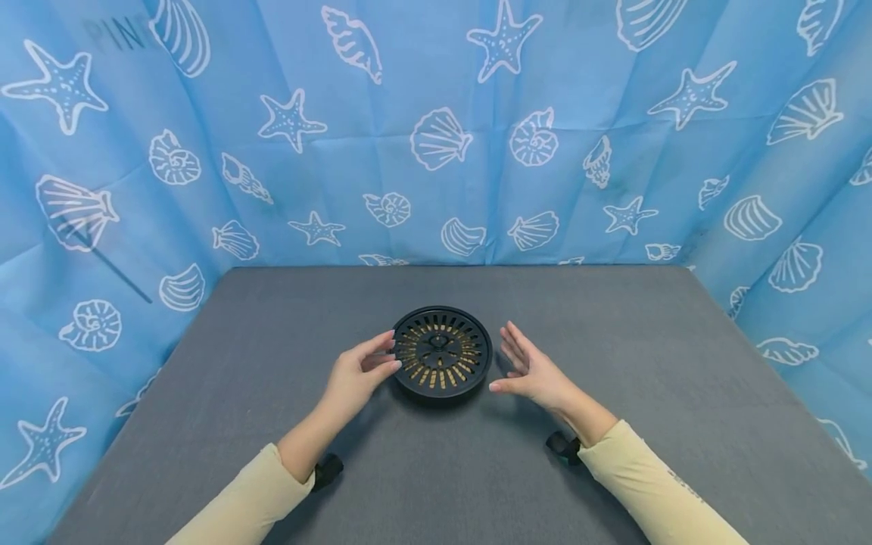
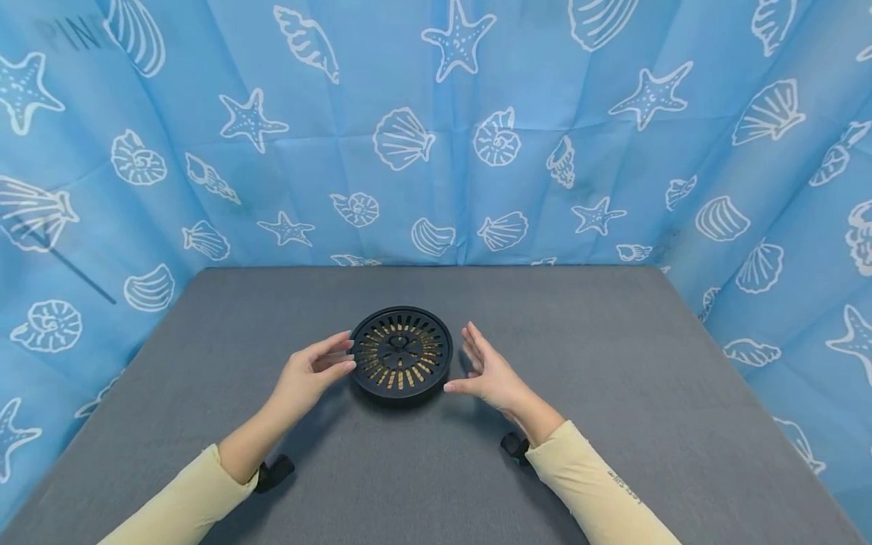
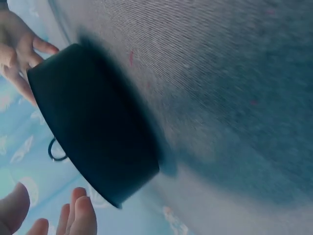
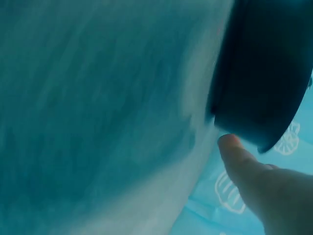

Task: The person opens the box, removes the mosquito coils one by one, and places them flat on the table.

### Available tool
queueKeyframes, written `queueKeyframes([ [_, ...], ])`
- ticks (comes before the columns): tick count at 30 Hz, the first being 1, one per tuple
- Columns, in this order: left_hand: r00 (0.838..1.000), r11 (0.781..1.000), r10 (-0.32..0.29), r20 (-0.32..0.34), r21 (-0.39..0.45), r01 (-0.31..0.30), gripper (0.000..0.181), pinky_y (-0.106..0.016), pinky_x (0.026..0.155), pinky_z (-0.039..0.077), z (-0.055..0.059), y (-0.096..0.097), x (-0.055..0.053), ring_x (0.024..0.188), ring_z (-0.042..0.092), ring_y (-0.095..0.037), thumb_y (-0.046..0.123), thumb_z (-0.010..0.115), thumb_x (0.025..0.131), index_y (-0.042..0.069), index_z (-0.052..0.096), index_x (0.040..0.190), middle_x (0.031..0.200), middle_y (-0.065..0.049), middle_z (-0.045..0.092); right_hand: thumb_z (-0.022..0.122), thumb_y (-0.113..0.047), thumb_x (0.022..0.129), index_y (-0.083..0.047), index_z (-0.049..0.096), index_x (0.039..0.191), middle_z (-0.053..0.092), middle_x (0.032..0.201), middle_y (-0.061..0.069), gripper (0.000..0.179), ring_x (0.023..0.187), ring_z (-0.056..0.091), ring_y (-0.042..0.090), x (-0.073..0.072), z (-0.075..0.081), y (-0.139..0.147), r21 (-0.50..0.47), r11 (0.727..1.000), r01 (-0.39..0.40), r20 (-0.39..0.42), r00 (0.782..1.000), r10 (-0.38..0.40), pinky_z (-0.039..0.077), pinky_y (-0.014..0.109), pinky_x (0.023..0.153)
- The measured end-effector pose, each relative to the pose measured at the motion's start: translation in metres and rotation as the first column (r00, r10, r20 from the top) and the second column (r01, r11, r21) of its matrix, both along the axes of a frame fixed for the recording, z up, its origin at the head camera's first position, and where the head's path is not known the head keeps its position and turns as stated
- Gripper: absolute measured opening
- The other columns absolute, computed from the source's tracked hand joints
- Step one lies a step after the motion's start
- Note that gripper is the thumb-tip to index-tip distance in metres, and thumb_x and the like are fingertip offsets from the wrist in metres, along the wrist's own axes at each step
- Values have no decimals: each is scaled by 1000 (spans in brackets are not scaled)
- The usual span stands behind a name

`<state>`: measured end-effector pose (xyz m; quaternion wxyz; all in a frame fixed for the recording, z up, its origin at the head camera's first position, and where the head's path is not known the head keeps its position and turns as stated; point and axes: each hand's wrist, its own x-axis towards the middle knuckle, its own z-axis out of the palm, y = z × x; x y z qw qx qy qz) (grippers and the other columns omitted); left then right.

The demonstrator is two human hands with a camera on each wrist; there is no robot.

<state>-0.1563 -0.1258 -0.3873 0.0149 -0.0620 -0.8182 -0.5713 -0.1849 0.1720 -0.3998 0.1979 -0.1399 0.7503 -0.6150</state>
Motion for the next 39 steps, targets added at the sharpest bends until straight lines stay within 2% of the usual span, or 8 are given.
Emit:
queueKeyframes([
  [7,1000,1000,24,-21,-5,-24,43,-41,89,53,1,11,-14,110,62,-31,5,67,91,-1,58,133,121,-18,65,71,4,85,-4,-8,154,-1,161,19,105,146,5,38,-1,-3,-15,17,999,41,73,996,-42,20,57,113],
  [13,999,1000,23,23,0,-23,40,-38,88,54,0,19,-27,110,62,-29,3,67,90,-2,60,129,118,-17,66,73,4,84,-2,-4,154,0,160,22,105,145,6,41,-1,-7,-25,31,997,67,107,992,-70,27,54,111],
  [19,998,1000,-9,59,-18,10,39,-36,85,55,3,26,-37,108,63,-28,4,68,90,0,61,128,116,-16,67,73,7,82,-1,-1,155,3,159,25,104,145,7,40,-2,-9,-31,37,995,89,116,989,-93,25,51,112],
  [26,996,997,-56,74,-56,60,39,-36,89,53,7,34,-44,110,62,-26,5,67,91,2,62,129,115,-12,69,72,10,81,-3,-2,155,5,160,23,106,145,8,39,-6,-10,-33,20,996,82,144,986,-84,27,50,112],
  [31,994,997,-72,79,-33,75,40,-34,88,54,8,41,-48,111,63,-24,4,67,91,1,61,130,117,-13,68,70,13,81,-2,-5,154,2,160,24,106,145,7,42,-10,-10,-32,4,998,67,153,986,-67,31,51,110],
  [36,991,996,-86,97,-9,88,39,-33,89,53,8,47,-52,110,64,-24,3,66,91,1,60,130,117,-14,68,70,15,80,-4,0,156,7,159,24,105,144,12,42,-12,-11,-31,-11,999,47,146,988,-45,36,50,107],
  [39,991,996,-91,97,-17,93,38,-34,90,53,8,49,-53,110,64,-23,3,65,92,0,61,129,116,-13,69,70,15,79,-5,4,156,11,159,23,103,144,13,42,-13,-12,-33,-16,998,58,156,986,-54,32,51,109],
])
